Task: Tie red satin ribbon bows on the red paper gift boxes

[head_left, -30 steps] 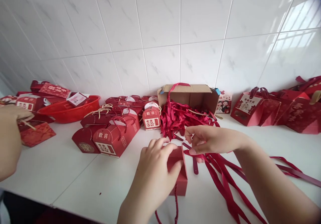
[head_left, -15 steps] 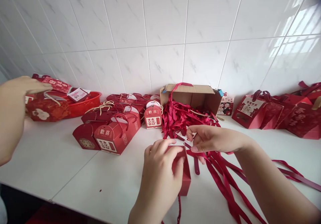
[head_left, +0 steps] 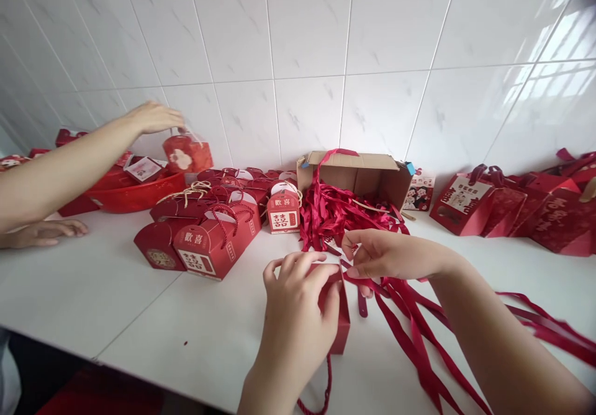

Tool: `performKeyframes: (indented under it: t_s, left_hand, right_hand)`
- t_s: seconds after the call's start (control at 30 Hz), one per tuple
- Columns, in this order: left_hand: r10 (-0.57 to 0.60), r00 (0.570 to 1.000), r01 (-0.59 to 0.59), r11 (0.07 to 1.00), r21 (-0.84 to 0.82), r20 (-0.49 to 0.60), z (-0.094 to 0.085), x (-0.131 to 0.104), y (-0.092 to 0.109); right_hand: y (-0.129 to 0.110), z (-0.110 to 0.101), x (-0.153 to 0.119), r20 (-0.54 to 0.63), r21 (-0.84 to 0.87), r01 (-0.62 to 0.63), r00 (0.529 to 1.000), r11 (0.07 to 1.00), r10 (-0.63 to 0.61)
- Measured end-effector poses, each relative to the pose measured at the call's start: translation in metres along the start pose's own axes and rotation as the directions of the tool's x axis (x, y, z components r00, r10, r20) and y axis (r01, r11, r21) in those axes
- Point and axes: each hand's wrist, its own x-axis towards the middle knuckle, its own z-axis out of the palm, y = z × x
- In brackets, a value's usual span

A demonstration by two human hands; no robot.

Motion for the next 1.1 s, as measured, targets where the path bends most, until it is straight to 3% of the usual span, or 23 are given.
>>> performKeyframes:
  t_s: [0.3, 0.47, 0.57, 0.63, 0.77, 0.9, 0.97, 1.0, 1.03, 1.1]
  left_hand:
    - [-0.011, 0.992, -0.003, 0.994, -0.107, -0.129, 0.005, 0.002, -0.007]
    - [-0.203, 0.933, 0.079, 0.921, -0.381, -0.297, 0.007, 0.0, -0.009]
    - [-0.357, 0.892, 0.142, 0.804, -0.577, -0.277, 0.005, 0.001, -0.007]
    - [-0.399, 0.879, 0.156, 0.761, -0.63, -0.263, 0.002, 0.001, -0.006]
    - [-0.398, 0.889, 0.225, 0.812, -0.538, -0.228, -0.009, 0.0, -0.012]
    - [-0.385, 0.922, 0.333, 0.849, -0.41, -0.049, -0.023, -0.005, -0.024]
    - [-0.421, 0.907, 0.395, 0.829, -0.395, 0.023, -0.029, -0.008, -0.028]
    - [-0.445, 0.894, 0.426, 0.81, -0.403, 0.051, -0.031, -0.009, -0.029]
    - [-0.468, 0.881, 0.453, 0.788, -0.417, 0.073, -0.033, -0.009, -0.03]
    - [-0.505, 0.856, 0.496, 0.745, -0.446, 0.109, -0.036, -0.008, -0.031]
  right_hand:
    - [0.0, 0.001, 0.004, -0.059, -0.069, 0.041, 0.997, 0.997, -0.045]
    - [-0.008, 0.009, 0.003, -0.199, -0.191, 0.146, 0.963, 0.971, -0.184]
    - [-0.014, 0.018, 0.004, -0.228, -0.244, 0.185, 0.943, 0.952, -0.241]
    - [-0.018, 0.022, 0.004, -0.229, -0.247, 0.238, 0.928, 0.939, -0.295]
    - [-0.022, 0.023, -0.001, -0.246, -0.169, 0.316, 0.904, 0.934, -0.35]
    - [-0.028, 0.019, -0.013, -0.384, -0.091, 0.265, 0.88, 0.96, -0.279]
    - [-0.031, 0.019, -0.02, -0.496, -0.083, 0.285, 0.819, 0.955, -0.288]
    - [-0.031, 0.018, -0.023, -0.573, -0.086, 0.327, 0.757, 0.941, -0.315]
    - [-0.031, 0.017, -0.027, -0.661, -0.095, 0.393, 0.662, 0.915, -0.353]
    - [-0.029, 0.011, -0.037, -0.821, -0.162, 0.553, 0.383, 0.817, -0.422]
